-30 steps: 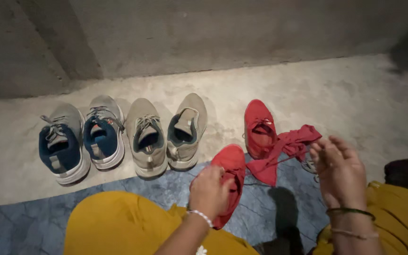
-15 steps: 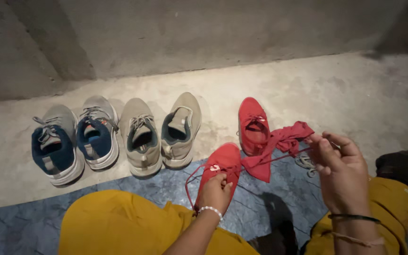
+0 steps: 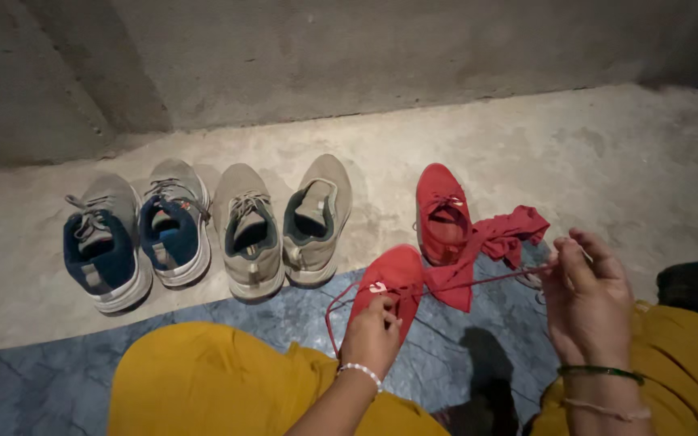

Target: The person ties the laces of a red shoe, then wipes a beige sneaker with a red cloth. The person handles the shoes one at a time and uses the cloth to wipe the upper and sole areas.

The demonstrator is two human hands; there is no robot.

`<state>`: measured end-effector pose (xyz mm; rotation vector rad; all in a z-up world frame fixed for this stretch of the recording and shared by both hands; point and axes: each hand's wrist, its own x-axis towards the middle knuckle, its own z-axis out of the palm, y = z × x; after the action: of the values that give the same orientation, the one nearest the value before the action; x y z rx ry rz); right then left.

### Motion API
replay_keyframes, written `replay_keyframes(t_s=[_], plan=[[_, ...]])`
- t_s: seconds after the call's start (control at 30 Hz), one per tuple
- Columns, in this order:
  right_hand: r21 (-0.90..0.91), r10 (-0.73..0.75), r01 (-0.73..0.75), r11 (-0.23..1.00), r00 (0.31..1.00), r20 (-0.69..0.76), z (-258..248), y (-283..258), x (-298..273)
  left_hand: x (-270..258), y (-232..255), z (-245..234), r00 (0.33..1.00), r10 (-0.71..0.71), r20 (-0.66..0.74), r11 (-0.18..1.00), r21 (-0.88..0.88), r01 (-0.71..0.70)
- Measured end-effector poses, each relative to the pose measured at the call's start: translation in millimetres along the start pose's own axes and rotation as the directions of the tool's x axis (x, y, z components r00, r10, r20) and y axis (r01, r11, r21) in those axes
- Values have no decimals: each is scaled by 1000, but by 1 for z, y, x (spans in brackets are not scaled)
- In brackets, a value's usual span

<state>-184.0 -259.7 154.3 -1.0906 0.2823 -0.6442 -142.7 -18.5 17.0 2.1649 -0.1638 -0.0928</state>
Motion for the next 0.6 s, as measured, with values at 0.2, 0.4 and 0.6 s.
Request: replay_keyframes(t_s=[0.2, 0.4, 0.6], plan=[[-56, 56, -56, 997, 998, -9, -7, 5, 3, 5, -4, 4, 998, 42, 55, 992, -121, -35], [-192, 52, -61, 979, 997, -50, 3, 12, -2, 6, 4, -10, 993, 60, -102, 968, -238, -83], [-185, -12, -8, 983, 994, -109, 14, -1, -2, 14, -2, -24, 932, 263, -249, 963, 7, -270]])
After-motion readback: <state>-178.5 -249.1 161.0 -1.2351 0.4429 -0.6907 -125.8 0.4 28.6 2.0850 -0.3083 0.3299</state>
